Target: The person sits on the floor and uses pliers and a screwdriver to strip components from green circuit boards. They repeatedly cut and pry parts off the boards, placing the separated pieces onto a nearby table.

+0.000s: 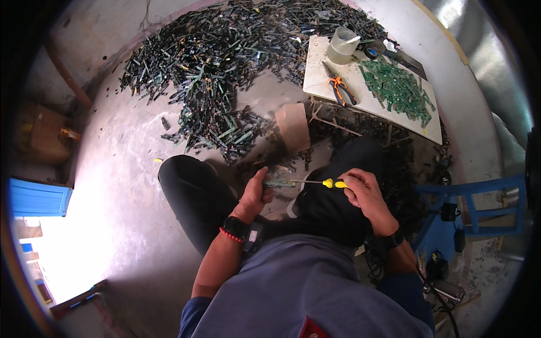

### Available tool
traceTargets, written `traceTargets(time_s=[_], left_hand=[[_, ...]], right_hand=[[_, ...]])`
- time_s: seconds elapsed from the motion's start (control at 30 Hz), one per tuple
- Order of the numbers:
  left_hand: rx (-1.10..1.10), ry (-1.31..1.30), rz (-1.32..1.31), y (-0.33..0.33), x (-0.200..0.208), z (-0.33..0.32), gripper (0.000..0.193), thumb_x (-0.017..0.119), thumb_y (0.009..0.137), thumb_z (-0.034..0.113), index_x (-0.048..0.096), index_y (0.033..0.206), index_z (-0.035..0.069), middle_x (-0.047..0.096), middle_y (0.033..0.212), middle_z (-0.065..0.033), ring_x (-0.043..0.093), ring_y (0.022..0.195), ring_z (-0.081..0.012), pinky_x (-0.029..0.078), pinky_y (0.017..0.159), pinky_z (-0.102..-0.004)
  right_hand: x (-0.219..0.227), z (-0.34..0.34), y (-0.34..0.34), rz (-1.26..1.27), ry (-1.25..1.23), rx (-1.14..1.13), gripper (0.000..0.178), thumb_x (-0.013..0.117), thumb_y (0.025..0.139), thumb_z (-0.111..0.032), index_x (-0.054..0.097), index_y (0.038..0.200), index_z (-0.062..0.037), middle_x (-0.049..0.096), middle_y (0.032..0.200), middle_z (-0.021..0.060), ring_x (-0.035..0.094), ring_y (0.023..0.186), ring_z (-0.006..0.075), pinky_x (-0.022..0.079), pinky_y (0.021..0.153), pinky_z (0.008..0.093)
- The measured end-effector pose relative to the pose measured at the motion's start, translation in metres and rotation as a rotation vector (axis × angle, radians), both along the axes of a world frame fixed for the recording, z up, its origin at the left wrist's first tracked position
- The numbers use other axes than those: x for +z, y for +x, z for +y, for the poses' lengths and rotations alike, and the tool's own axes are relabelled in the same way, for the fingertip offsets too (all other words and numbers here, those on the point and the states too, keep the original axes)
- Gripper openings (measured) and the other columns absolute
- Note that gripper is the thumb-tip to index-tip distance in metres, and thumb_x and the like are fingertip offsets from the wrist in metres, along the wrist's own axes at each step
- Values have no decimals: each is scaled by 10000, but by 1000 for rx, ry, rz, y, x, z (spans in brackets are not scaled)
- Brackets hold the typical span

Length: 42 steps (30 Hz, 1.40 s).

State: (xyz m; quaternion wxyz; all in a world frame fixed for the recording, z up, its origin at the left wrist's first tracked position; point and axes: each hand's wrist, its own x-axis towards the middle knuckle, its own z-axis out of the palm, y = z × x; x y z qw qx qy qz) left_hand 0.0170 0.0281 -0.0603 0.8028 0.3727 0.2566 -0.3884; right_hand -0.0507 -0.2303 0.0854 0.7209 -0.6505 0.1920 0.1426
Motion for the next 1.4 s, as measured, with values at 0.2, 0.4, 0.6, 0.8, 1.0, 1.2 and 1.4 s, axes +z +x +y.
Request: traceTargets(time_s=[0.2,0.4,0.6,0.8,1.0,1.2,1.4], left_hand=[[17,16,-14,-1,1,-2,284,526,906,409,412,862,153,279,532,3,256,423,-110,200,419,-258],[9,25,-19,0,1,-2,291,531,903,412,416,849,150,289,533,2,252,425,-108,198,419,-257],[6,14,-12,-1,3,0,287,531,904,411,424,852,150,289,526,6,245,419,-105,192,413,-255],[3,9,-15,0,1,0,283,526,907,411,426,860,151,292,523,4,245,419,-105,193,413,-255],[8,23,-11,-1,8,0,291,528,909,397,433,850,130,302,547,13,280,437,-99,212,414,-247],[-2,30,-3,-1,4,-1,280,530,903,410,422,877,153,284,529,5,245,424,-104,193,418,-256],[-28,21,-28,-1,0,0,290,523,904,419,415,859,154,290,524,4,251,419,-107,195,418,-259]], right_hand=[[2,-13,-3,-39,19,-15,189,513,910,-153,597,867,11,403,563,-43,328,439,12,240,386,172],[-1,-14,-4,-29,30,-34,189,519,899,-168,595,851,-1,401,548,-38,332,432,13,240,383,170],[-5,-17,-6,-22,75,-46,189,510,910,-150,607,865,4,411,557,-36,333,437,14,241,376,169],[-12,-15,-7,7,103,-60,189,512,904,-153,609,859,3,413,552,-31,336,432,16,242,373,168],[-12,-14,-8,25,133,-94,185,515,899,-154,610,848,-3,412,546,-28,336,426,20,245,371,167],[-15,-16,-7,51,150,-103,187,522,897,-162,610,844,-6,400,546,-29,333,429,22,240,370,170],[-13,-14,-6,41,130,-94,189,521,898,-159,610,839,-3,394,550,-33,325,433,21,233,370,172]])
